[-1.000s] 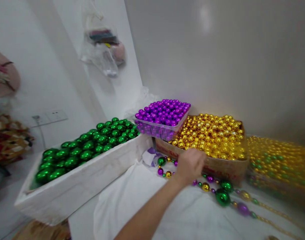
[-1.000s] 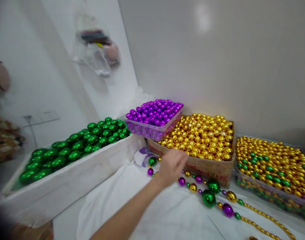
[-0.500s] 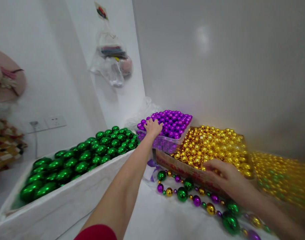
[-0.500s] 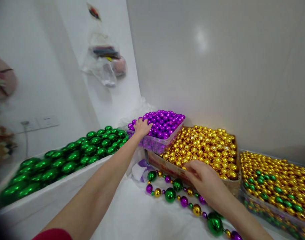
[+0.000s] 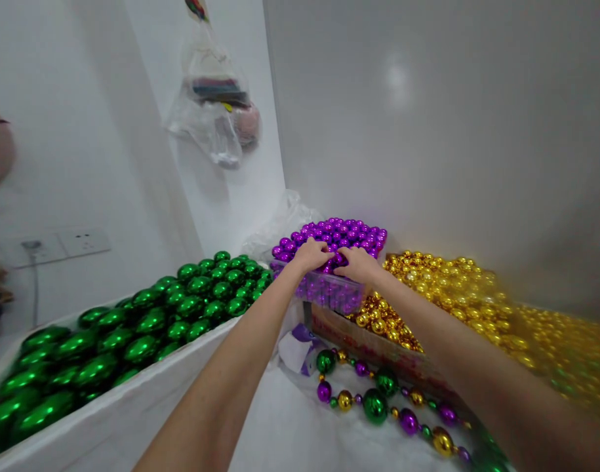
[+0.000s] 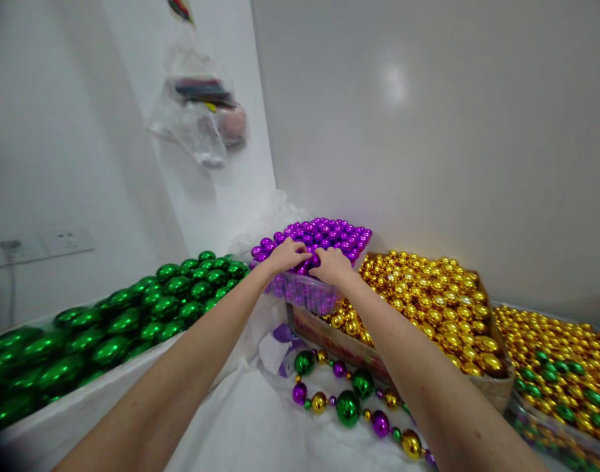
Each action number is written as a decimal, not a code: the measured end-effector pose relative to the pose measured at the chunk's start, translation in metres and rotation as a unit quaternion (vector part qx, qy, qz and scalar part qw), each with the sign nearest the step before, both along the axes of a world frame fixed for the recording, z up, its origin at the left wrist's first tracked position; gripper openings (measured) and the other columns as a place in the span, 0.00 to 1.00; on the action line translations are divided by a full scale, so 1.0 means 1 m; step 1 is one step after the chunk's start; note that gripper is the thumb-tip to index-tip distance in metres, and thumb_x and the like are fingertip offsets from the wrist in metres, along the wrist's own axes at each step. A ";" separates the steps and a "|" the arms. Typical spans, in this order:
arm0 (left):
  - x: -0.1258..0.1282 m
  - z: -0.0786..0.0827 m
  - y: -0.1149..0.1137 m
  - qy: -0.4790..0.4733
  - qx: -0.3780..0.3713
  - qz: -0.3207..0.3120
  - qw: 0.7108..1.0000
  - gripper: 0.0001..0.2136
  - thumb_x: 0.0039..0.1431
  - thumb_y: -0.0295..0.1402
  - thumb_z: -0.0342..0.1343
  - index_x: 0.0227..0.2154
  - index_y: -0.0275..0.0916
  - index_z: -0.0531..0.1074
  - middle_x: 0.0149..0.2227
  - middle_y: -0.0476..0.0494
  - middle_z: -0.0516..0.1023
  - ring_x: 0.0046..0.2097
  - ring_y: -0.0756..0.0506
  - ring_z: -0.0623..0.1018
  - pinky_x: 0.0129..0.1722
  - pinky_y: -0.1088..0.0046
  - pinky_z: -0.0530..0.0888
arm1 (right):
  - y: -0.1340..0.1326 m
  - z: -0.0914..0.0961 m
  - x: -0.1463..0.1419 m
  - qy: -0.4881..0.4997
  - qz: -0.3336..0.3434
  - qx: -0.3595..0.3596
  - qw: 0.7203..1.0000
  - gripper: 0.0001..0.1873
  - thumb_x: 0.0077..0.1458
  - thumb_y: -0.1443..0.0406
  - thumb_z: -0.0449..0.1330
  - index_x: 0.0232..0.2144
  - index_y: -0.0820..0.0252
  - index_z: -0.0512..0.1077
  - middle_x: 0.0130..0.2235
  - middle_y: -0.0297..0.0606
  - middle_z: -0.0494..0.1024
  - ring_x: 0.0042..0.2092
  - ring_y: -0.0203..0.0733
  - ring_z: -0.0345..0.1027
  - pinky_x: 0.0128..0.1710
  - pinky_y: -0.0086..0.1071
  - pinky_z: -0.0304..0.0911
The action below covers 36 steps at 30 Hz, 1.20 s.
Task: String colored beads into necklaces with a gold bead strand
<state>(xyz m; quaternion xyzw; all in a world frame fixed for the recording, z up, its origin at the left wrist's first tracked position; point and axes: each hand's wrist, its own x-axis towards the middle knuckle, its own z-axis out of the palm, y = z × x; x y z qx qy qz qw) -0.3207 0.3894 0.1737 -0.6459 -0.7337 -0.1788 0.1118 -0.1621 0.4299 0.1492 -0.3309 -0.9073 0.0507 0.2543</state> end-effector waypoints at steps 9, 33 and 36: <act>0.002 0.003 0.002 -0.023 -0.062 -0.084 0.994 0.16 0.51 0.47 0.54 0.29 0.39 0.78 0.25 0.49 0.75 0.31 0.46 0.72 0.32 0.74 0.66 | 0.019 -0.004 0.006 0.134 -0.006 -0.063 0.989 0.15 0.50 0.68 0.62 0.43 0.60 0.69 0.43 0.39 0.72 0.46 0.46 0.65 0.47 0.43 0.60; 0.031 0.000 0.010 0.068 0.044 -0.055 0.995 0.21 0.50 0.44 0.61 0.46 0.42 0.73 0.43 0.42 0.79 0.45 0.39 0.75 0.44 0.69 0.68 | -0.019 0.018 0.094 0.451 0.191 -0.610 0.624 0.06 0.58 0.63 0.55 0.31 0.60 0.67 0.28 0.37 0.77 0.19 0.30 0.61 0.12 0.22 0.51; 0.029 -0.001 0.011 0.051 0.076 -0.052 0.994 0.22 0.53 0.43 0.60 0.50 0.41 0.70 0.46 0.41 0.77 0.48 0.39 0.75 0.46 0.68 0.67 | -0.022 0.015 0.096 0.448 0.187 -0.619 0.618 0.05 0.58 0.64 0.55 0.32 0.60 0.67 0.28 0.37 0.77 0.19 0.31 0.62 0.13 0.22 0.52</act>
